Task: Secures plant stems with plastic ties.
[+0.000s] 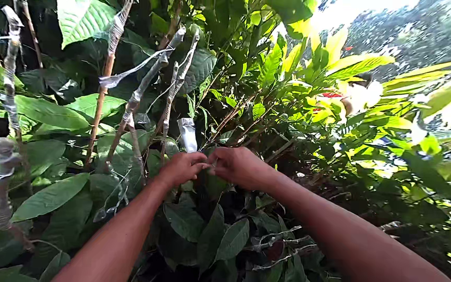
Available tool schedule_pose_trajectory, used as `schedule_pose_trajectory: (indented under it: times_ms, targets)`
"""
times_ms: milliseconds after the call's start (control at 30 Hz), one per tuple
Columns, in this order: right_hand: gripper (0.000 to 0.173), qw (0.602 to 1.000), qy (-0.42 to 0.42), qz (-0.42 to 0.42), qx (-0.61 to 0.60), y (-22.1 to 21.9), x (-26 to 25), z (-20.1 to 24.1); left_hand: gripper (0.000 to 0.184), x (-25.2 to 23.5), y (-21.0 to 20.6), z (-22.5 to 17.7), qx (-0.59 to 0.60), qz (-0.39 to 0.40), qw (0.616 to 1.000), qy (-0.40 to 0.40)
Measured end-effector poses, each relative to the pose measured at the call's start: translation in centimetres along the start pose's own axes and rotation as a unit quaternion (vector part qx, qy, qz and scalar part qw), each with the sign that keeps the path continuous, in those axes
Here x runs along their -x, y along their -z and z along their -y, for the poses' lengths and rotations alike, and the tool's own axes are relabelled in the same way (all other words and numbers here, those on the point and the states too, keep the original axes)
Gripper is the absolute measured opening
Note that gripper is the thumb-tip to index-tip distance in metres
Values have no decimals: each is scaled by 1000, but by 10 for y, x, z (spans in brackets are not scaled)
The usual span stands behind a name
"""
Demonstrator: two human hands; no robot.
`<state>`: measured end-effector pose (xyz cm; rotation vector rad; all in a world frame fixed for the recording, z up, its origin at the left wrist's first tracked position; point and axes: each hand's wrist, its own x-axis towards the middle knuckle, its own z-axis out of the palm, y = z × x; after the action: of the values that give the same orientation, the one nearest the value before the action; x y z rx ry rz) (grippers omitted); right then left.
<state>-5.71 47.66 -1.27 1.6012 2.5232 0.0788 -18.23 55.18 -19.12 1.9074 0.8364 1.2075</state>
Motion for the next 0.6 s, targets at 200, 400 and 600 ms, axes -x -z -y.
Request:
schedule_pose_trajectory:
  times_ms: [200, 400, 600]
  targets:
    - [30, 992, -8, -36, 124, -1, -5, -27, 29, -2, 1, -9, -24, 13, 999, -21]
    - [34, 989, -10, 63, -130, 17, -21, -50, 23, -4, -7, -22, -86, 46, 993, -61]
    - [18, 996, -55, -18, -63, -23, -11, -51, 17, -4, -5, -12, -57, -101, 990, -84]
